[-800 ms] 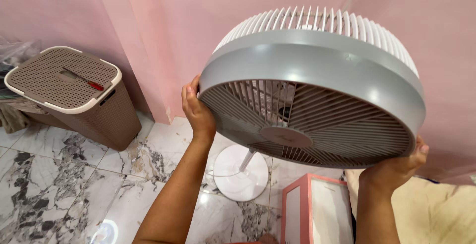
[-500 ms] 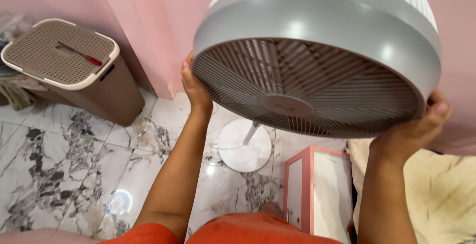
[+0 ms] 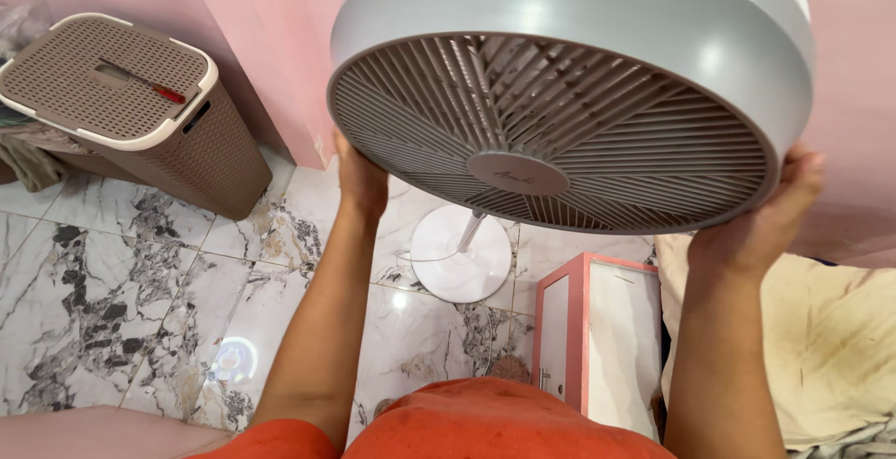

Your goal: The person disassembles a standing fan by removing the front grille and using a screwdriver to loosen screws on the rear grille. They then reattach the front grille and place it on a nearby basket.

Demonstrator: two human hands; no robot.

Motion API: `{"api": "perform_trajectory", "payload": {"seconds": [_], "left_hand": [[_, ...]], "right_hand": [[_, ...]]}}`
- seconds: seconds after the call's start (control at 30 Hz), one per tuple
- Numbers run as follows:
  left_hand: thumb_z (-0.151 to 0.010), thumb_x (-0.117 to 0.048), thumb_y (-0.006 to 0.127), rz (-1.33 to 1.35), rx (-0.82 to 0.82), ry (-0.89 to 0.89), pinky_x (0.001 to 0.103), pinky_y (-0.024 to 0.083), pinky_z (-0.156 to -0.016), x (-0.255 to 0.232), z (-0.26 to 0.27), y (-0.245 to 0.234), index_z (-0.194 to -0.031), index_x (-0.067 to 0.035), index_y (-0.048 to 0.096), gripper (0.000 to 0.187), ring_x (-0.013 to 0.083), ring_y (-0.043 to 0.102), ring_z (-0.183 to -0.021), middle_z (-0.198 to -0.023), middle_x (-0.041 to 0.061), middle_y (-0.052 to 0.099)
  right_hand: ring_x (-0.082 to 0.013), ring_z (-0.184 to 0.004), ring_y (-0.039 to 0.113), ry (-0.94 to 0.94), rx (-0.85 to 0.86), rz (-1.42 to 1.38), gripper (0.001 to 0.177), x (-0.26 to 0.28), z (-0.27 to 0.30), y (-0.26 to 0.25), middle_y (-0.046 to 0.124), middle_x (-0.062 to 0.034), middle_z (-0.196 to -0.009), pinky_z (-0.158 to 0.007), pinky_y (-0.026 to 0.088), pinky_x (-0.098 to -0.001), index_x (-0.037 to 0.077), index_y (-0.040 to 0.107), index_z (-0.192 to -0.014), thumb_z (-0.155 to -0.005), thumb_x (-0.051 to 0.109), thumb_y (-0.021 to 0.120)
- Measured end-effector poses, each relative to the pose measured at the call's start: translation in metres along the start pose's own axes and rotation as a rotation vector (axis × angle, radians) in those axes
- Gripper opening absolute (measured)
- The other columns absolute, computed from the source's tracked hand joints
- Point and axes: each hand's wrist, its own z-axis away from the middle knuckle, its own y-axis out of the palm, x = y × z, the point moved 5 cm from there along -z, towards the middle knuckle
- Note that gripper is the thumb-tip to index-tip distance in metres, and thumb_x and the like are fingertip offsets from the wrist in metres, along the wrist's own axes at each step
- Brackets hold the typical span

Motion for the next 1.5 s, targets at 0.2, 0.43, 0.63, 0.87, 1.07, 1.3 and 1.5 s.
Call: {"api": "perform_trajectory", "payload": {"seconds": [0.2,0.43,0.63,0.87,1.07,1.3,1.5], "left_hand": [[-0.104,-0.053,0.042,0.278,0.091,-0.427,0.048,0.058,-0.098,0.060,0.034,0.021,-0.149,-0.006,0.042,0.065,0.0266,0.058,-0.127,-0.143,0.011,0.055],[-0.102,-0.049,0.044,0.135,-0.129,-0.457,0.049,0.059,-0.086,0.085,0.049,0.004,-0.140,-0.002,0.049,0.061,0.0320,0.064,-0.115,-0.132,0.018,0.061],[-0.106,-0.049,0.037,0.276,-0.112,-0.441,0.043,0.059,-0.093,0.067,0.046,0.011,-0.141,-0.006,0.048,0.057,0.0241,0.066,-0.115,-0.132,0.010,0.061],[-0.108,-0.046,0.039,0.360,-0.033,-0.388,0.045,0.057,-0.098,0.070,0.029,0.011,-0.139,-0.004,0.053,0.054,0.0255,0.064,-0.119,-0.135,0.012,0.060],[-0.107,-0.039,0.038,0.441,-0.188,-0.378,0.043,0.057,-0.098,0.080,0.025,0.012,-0.137,-0.003,0.052,0.049,0.0251,0.064,-0.115,-0.129,0.011,0.061],[-0.106,-0.032,0.041,0.413,-0.167,-0.155,0.043,0.057,-0.098,0.099,0.024,0.004,-0.134,-0.002,0.052,0.043,0.0253,0.063,-0.114,-0.128,0.014,0.059],[-0.097,-0.047,0.044,0.580,-0.419,-0.409,0.039,0.061,-0.087,0.160,0.070,0.001,-0.122,-0.010,0.061,0.048,0.0213,0.066,-0.104,-0.113,0.007,0.067]], "right_hand": [[-0.0265,-0.129,0.061,0.559,-0.100,-0.264,0.054,-0.056,0.044,-0.006,0.061,-0.0103,-0.144,-0.111,0.050,-0.0452,0.004,0.057,-0.142,-0.109,0.045,0.048],[-0.0320,-0.120,0.062,0.885,-0.265,-0.231,0.058,-0.088,0.079,-0.010,0.062,-0.0155,-0.136,-0.100,0.052,-0.0504,0.004,0.055,-0.139,-0.101,0.046,0.044],[-0.0277,-0.119,0.065,0.875,-0.287,-0.194,0.052,-0.098,0.076,-0.010,0.064,-0.0105,-0.135,-0.100,0.054,-0.0483,0.007,0.058,-0.135,-0.099,0.043,0.047],[-0.0238,-0.118,0.065,0.829,-0.255,-0.459,0.040,-0.115,0.064,-0.001,0.067,-0.0091,-0.131,-0.105,0.054,-0.0409,0.002,0.063,-0.129,-0.102,0.031,0.058],[-0.0239,-0.115,0.066,0.790,-0.226,-0.552,0.040,-0.113,0.060,0.008,0.068,-0.0085,-0.128,-0.102,0.055,-0.0412,0.002,0.064,-0.127,-0.102,0.033,0.058],[-0.0232,-0.114,0.065,0.688,-0.154,-0.515,0.040,-0.119,0.053,0.007,0.068,-0.0076,-0.124,-0.101,0.055,-0.0414,0.003,0.065,-0.124,-0.101,0.035,0.058],[-0.0207,-0.123,0.059,0.655,-0.093,-0.495,0.043,-0.161,0.062,-0.034,0.061,-0.0046,-0.134,-0.108,0.050,-0.0425,0.008,0.059,-0.134,-0.102,0.037,0.062]]}}
